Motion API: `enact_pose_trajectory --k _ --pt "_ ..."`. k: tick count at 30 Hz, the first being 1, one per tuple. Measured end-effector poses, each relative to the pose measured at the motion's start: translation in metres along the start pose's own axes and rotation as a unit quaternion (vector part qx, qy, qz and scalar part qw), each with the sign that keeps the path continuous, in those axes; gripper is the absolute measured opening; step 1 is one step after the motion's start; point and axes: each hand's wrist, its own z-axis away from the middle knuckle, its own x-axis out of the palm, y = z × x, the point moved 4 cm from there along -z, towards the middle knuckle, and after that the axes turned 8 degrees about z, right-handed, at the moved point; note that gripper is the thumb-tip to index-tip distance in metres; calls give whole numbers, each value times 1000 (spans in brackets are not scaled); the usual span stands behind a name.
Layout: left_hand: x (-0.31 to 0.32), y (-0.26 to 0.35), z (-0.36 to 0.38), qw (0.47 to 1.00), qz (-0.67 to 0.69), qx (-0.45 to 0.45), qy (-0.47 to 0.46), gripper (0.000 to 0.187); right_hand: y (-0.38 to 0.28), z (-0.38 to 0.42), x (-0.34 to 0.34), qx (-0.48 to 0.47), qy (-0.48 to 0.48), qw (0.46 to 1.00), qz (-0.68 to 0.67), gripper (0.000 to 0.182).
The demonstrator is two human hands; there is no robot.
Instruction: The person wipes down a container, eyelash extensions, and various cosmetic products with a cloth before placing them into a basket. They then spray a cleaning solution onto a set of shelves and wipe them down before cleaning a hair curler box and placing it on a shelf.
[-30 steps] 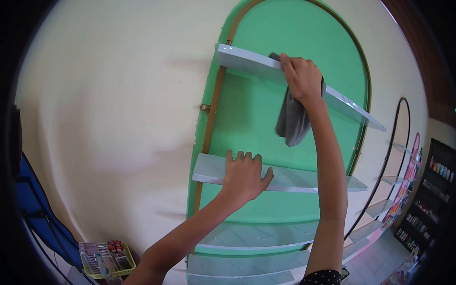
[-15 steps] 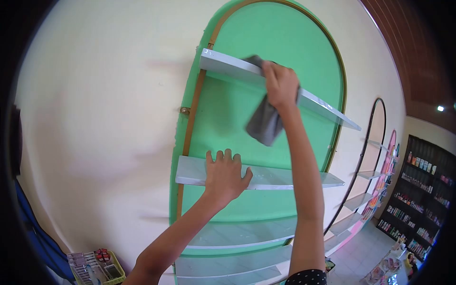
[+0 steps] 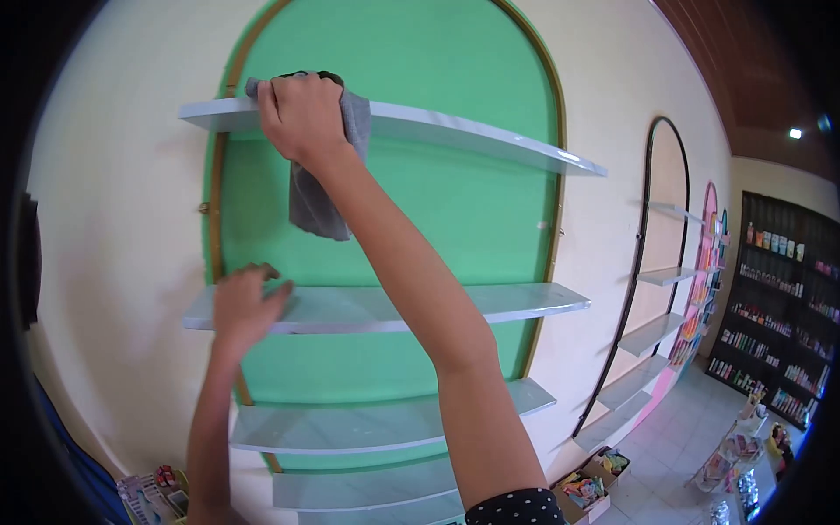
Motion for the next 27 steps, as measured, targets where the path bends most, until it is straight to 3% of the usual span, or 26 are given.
enact_pose_trajectory --k 5,17,21,22,25,27 --pt "-3 -13 -6 996 5 -81 22 33 79 32 -57 -25 45 998 26 34" --pt "-6 -9 -7 991 20 -131 19 31 254 104 -197 53 26 986 154 33" --pt "-3 -7 -7 991 16 -129 37 30 310 115 -237 123 -102 950 268 34" --pt "-3 -6 -6 990 16 -132 37 30 325 115 -242 120 -167 936 287 32" --pt "-2 -1 -7 991 5 -130 38 30 351 108 -242 49 -225 913 336 32" --pt "-2 0 -7 991 -1 -125 45 30 359 102 -230 28 -360 859 363 32"
